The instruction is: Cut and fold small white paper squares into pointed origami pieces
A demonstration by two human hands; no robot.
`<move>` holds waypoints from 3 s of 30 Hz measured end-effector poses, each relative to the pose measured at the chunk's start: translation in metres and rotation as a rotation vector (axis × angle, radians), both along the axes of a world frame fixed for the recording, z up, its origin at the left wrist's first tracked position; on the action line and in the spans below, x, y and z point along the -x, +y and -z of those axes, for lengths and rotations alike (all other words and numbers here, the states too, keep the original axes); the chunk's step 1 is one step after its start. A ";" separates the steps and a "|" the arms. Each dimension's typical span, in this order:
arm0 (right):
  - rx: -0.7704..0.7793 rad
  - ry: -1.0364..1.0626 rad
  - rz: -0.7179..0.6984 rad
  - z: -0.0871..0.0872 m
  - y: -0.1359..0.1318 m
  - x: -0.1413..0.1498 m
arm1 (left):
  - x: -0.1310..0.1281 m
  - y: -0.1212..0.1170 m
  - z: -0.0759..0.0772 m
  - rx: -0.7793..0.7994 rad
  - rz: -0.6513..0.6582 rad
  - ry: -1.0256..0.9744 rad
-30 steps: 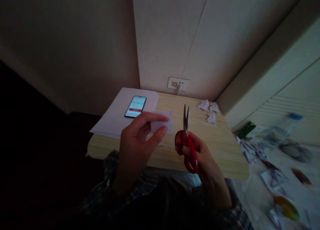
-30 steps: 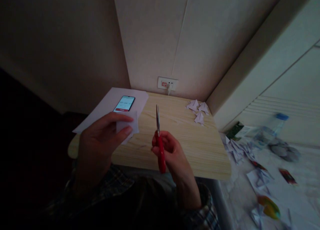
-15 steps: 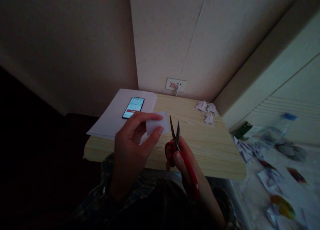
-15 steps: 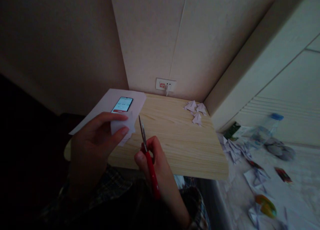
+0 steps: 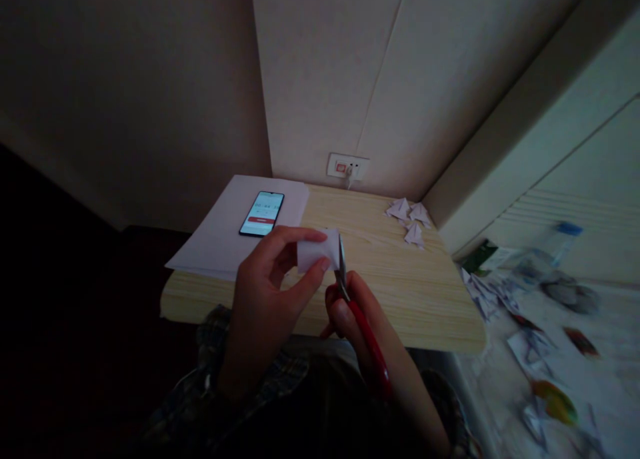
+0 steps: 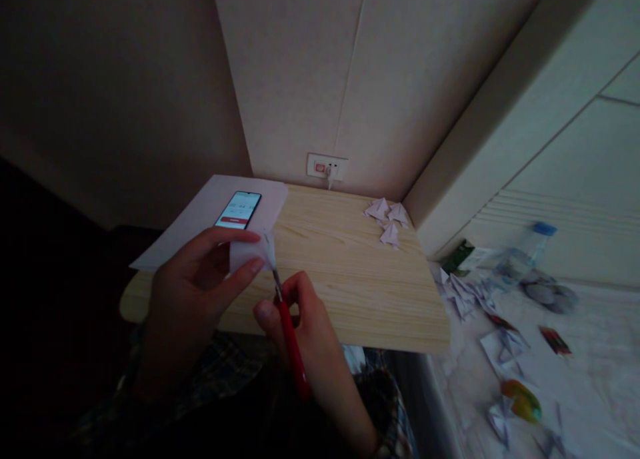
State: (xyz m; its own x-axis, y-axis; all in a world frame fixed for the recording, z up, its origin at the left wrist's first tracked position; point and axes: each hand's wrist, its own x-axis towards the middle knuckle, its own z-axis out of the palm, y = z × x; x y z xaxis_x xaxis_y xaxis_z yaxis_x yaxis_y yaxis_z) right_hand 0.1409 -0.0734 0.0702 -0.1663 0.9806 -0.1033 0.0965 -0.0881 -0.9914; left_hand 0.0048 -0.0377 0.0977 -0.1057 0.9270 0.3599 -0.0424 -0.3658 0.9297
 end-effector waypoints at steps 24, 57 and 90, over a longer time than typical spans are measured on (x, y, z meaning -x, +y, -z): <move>-0.029 -0.021 0.040 -0.001 0.000 0.001 | -0.001 -0.002 -0.001 -0.035 -0.028 0.026; -0.259 -0.796 0.378 0.067 0.040 -0.051 | -0.001 0.002 0.008 0.063 -0.022 0.011; -0.613 -0.636 0.318 0.024 0.028 -0.044 | 0.005 0.008 0.021 -0.038 0.219 0.009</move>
